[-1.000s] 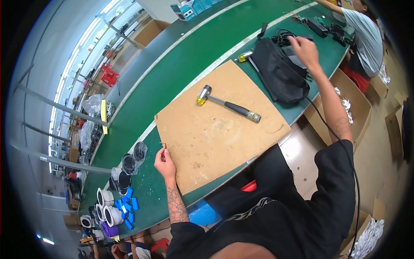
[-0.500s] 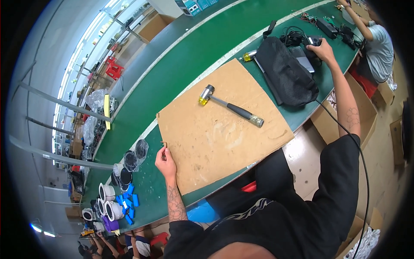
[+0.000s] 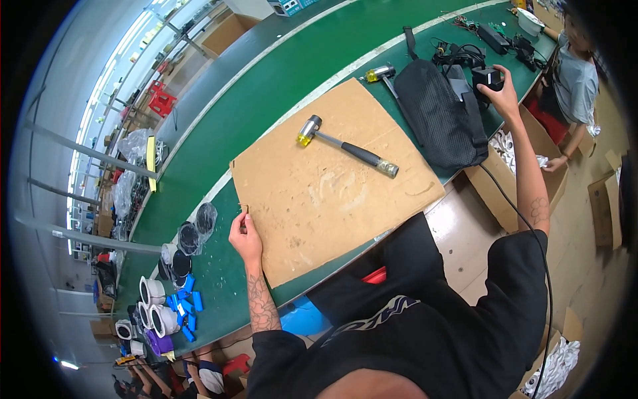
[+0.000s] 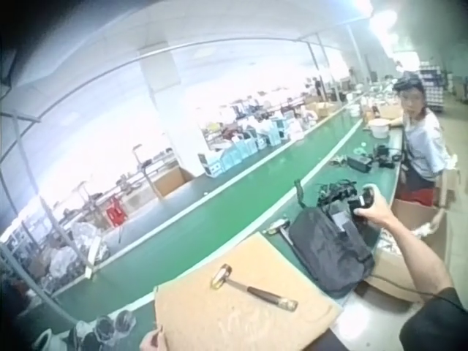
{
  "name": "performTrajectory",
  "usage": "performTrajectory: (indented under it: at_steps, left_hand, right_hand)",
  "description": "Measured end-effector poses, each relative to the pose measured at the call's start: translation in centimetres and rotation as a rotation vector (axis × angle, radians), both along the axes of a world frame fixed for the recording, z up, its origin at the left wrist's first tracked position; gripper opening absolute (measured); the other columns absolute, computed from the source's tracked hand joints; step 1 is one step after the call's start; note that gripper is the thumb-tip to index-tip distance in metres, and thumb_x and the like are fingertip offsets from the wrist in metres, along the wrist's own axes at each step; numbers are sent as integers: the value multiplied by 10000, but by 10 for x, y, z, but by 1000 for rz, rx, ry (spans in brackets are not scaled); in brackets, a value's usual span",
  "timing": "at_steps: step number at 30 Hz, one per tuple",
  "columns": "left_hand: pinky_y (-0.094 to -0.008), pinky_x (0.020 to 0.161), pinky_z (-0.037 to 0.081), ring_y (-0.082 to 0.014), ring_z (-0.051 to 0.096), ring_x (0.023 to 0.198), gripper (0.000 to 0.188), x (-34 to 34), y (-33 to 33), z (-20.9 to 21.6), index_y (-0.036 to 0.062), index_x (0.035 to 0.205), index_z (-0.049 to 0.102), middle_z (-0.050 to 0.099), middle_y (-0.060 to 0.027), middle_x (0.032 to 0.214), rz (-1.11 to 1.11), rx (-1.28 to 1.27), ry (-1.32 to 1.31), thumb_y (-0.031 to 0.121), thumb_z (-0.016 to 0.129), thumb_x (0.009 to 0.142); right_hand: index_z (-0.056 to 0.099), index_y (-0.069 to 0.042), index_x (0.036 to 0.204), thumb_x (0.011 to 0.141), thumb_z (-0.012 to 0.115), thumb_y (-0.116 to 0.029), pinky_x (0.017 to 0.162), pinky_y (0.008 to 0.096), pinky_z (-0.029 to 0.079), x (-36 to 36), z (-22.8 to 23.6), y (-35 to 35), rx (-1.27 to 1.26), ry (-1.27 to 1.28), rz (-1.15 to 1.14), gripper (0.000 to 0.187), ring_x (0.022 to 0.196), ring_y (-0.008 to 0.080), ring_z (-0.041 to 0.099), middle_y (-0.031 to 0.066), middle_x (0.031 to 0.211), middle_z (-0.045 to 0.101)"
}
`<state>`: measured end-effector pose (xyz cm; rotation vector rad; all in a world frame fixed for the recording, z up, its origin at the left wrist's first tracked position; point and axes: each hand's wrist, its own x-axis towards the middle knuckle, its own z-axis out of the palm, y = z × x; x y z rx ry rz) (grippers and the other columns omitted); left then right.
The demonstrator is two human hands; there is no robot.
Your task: The person assembles white plastic circular housings at a manufacturing workbench, using a rubber mallet and a hex key to fit the parts together.
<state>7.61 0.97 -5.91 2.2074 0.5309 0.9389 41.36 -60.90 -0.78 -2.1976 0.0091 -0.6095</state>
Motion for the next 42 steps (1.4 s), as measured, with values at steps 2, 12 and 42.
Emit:
performTrajectory:
  at_steps: [2,12,42]
  left_hand:
    - [-224,624,453,-76,556,712,188,-2,2,-1,-40,1040,681,659,-32,844,11,2,7,113,628,945]
    - [-226,549,432,-77,552,659,172,-1,1,-2,-47,1012,687,674,-53,828,-2,28,-50,93,637,925]
    - [-249,574,452,-108,576,664,192,0,3,-3,-36,998,692,677,-71,812,7,48,-1,135,647,922]
  right_hand:
    - [463,-79,1347,684,838,-272,921,357,487,-8,0,1,67,-68,114,786,1039,265,626,172,1160,621]
    - [451,-81,1348,691,809,-196,933,358,471,-31,4,12,25,-112,103,757,1032,256,613,159,1156,606]
    - [494,-87,1415,710,772,-172,1096,390,369,41,15,6,-281,149,329,762,1289,340,488,218,1373,527]
